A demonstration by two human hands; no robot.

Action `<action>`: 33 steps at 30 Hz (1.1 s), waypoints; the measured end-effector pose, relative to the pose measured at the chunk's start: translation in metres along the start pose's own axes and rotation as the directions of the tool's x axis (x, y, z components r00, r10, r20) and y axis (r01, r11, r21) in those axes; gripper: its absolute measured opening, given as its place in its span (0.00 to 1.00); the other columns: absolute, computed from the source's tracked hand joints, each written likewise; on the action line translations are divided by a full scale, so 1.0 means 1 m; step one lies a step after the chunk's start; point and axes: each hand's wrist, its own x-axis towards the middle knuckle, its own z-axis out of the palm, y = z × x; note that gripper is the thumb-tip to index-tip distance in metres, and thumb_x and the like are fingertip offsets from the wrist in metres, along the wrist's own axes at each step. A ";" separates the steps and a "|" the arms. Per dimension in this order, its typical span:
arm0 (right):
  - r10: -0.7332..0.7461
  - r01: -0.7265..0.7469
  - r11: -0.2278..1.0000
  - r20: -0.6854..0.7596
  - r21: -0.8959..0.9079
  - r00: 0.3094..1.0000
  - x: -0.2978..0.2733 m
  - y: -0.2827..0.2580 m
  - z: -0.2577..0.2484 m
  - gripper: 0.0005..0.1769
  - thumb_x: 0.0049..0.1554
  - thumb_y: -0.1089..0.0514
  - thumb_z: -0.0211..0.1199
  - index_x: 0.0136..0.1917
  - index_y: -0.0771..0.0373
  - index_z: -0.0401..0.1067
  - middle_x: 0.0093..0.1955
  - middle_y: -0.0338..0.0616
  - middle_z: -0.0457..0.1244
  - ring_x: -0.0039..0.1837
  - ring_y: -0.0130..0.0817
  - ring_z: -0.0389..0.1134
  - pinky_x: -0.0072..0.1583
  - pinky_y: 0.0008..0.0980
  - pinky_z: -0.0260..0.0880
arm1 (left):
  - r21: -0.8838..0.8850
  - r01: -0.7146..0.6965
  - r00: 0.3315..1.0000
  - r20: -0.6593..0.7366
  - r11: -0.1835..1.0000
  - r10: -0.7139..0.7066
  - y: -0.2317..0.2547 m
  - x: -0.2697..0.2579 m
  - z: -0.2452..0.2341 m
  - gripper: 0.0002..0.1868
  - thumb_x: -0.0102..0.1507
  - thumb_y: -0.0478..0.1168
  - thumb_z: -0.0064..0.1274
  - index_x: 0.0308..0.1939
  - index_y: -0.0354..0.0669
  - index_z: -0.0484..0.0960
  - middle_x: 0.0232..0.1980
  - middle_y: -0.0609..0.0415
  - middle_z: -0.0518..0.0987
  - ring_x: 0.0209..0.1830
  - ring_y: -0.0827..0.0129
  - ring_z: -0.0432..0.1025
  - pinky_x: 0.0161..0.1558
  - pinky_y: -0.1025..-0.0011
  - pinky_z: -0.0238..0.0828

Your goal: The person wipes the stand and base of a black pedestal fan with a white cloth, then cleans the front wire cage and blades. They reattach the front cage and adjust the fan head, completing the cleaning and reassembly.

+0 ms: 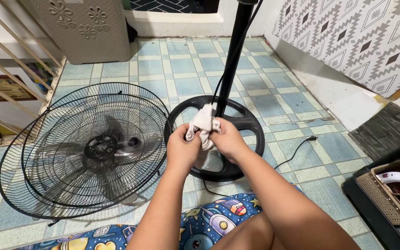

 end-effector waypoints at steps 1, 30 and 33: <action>0.029 -0.032 0.996 0.030 0.081 0.999 -0.004 -0.003 0.000 0.17 0.59 0.71 0.58 0.61 0.67 0.72 0.55 0.43 0.70 0.55 0.29 0.72 0.57 0.29 0.72 | -0.076 0.030 1.000 0.002 0.997 -0.030 -0.001 0.002 0.000 0.16 0.60 0.39 0.60 0.51 0.36 0.84 0.39 0.50 0.87 0.35 0.72 0.80 0.40 0.72 0.76; 0.196 -0.160 0.952 -0.117 0.260 0.974 -0.029 0.019 -0.026 0.20 0.57 0.74 0.55 0.62 0.68 0.72 0.55 0.49 0.70 0.54 0.41 0.73 0.57 0.40 0.75 | 0.141 0.009 0.991 0.131 0.990 -0.028 -0.016 -0.010 -0.004 0.22 0.58 0.47 0.65 0.53 0.44 0.84 0.50 0.51 0.87 0.53 0.63 0.82 0.53 0.68 0.74; 0.004 -0.005 1.000 -0.158 -0.004 0.988 -0.027 0.022 -0.028 0.23 0.57 0.76 0.55 0.65 0.70 0.72 0.57 0.51 0.71 0.56 0.37 0.72 0.59 0.33 0.71 | 0.236 0.029 1.000 -0.017 0.971 -0.026 -0.021 -0.014 0.000 0.22 0.58 0.50 0.66 0.52 0.43 0.85 0.48 0.52 0.83 0.50 0.65 0.78 0.50 0.69 0.72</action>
